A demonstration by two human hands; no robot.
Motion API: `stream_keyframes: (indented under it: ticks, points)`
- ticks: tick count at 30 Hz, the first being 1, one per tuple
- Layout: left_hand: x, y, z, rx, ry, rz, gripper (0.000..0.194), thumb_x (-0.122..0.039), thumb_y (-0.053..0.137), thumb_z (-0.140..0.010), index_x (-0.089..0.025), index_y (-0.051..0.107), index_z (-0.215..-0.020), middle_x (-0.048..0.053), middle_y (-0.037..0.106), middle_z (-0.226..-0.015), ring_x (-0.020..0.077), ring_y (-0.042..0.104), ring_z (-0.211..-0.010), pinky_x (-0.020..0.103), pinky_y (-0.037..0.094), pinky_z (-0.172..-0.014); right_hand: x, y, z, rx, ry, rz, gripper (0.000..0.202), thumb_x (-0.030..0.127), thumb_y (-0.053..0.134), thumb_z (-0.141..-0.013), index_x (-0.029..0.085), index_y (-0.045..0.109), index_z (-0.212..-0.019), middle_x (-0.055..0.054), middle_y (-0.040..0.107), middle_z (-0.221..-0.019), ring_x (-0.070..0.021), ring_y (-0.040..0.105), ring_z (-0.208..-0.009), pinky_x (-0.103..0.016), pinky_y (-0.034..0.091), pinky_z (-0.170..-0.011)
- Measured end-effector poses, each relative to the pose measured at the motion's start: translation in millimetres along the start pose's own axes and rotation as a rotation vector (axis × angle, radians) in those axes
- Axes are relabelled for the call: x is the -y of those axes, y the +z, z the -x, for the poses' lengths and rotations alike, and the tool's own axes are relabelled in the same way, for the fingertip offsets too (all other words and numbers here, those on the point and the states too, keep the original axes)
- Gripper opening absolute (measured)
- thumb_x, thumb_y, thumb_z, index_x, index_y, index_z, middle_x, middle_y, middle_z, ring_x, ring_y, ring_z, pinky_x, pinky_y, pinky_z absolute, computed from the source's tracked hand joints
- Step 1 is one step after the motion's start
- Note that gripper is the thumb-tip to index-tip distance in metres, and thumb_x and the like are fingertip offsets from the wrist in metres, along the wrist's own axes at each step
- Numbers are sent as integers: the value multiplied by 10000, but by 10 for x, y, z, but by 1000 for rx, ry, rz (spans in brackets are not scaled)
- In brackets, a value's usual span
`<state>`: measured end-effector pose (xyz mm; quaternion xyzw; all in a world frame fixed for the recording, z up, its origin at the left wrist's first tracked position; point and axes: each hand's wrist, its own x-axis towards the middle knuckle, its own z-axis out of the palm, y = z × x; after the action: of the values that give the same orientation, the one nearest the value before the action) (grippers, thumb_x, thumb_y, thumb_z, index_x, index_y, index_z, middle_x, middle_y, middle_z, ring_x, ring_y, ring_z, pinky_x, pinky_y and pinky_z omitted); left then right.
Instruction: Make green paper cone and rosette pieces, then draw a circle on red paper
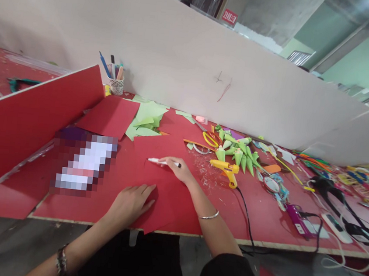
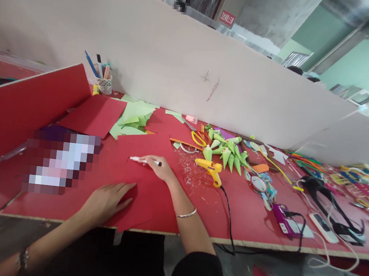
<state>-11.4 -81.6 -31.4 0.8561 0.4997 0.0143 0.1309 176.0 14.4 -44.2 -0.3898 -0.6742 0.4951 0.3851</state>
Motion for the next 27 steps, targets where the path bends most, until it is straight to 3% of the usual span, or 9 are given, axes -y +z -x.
stream_keyframes:
  ticks: [2, 4, 8, 11, 13, 15, 19, 21, 27]
  points:
    - [-6, -10, -1, -2, -5, 0, 375, -274, 373, -874, -145, 480, -1208, 105, 639, -1004, 241, 605, -892, 361, 471, -750, 33, 26, 18, 104, 19, -9, 308, 430, 455, -838, 228, 666, -936, -36, 679, -959, -176, 614, -911, -332, 442, -844]
    - [-11, -20, -2, -3, -10, 5, 367, -266, 386, -868, -151, 485, -1202, 104, 640, -1008, 232, 605, -895, 349, 471, -753, 36, 51, 13, 97, 24, 3, 306, 415, 445, -845, 226, 657, -959, -39, 674, -977, -170, 614, -901, -329, 442, -838]
    - [-16, -28, -2, 0, -11, 0, 370, -265, 380, -869, -152, 483, -1207, 107, 635, -1037, 226, 602, -901, 344, 469, -760, -47, 77, -42, -112, -38, 135, 276, 374, 456, -844, 225, 637, -990, -42, 653, -980, -137, 606, -762, -297, 446, -792]
    - [-12, -20, -1, 1, -18, -8, 378, -275, 377, -873, -156, 476, -1217, 105, 631, -1056, 229, 599, -911, 345, 465, -765, -123, 66, -71, -310, -72, 225, 253, 357, 470, -834, 220, 631, -973, -49, 631, -967, -140, 589, -762, -287, 438, -788]
    - [-7, -10, -2, -4, -17, -4, 379, -280, 381, -873, -160, 475, -1220, 105, 630, -1059, 225, 599, -915, 342, 464, -772, -139, 53, -64, -361, -70, 229, 258, 360, 449, -844, 218, 624, -969, -49, 628, -956, -141, 587, -768, -285, 438, -790]
    - [-2, -1, -5, -6, -11, 2, 379, -281, 385, -872, -157, 476, -1219, 106, 633, -1049, 225, 601, -909, 346, 466, -770, -118, 48, -40, -318, -66, 204, 275, 365, 417, -860, 219, 621, -973, -41, 638, -956, -135, 593, -764, -277, 449, -774]
    - [5, 5, -11, -11, 0, -7, 374, -271, 386, -873, -146, 486, -1210, 101, 638, -1020, 238, 606, -900, 362, 476, -756, -30, 76, 9, -74, -75, 163, 298, 369, 391, -875, 214, 634, -956, -28, 661, -974, -142, 608, -848, -275, 457, -791]
    - [4, 10, -12, -24, 5, -13, 368, -265, 390, -872, -147, 491, -1205, 98, 642, -998, 236, 612, -887, 360, 483, -742, -13, 98, 7, -37, -103, 196, 284, 357, 406, -872, 214, 639, -947, -29, 664, -985, -152, 601, -921, -282, 444, -833]
    - [5, 83, -5, -106, 3, -122, 370, -275, 385, -873, -176, 512, -1206, 124, 586, -1099, 201, 637, -739, 340, 508, -667, -104, 60, -77, -364, -184, 380, 232, 301, 436, -852, 197, 631, -921, -58, 649, -941, -164, 592, -911, -287, 437, -840]
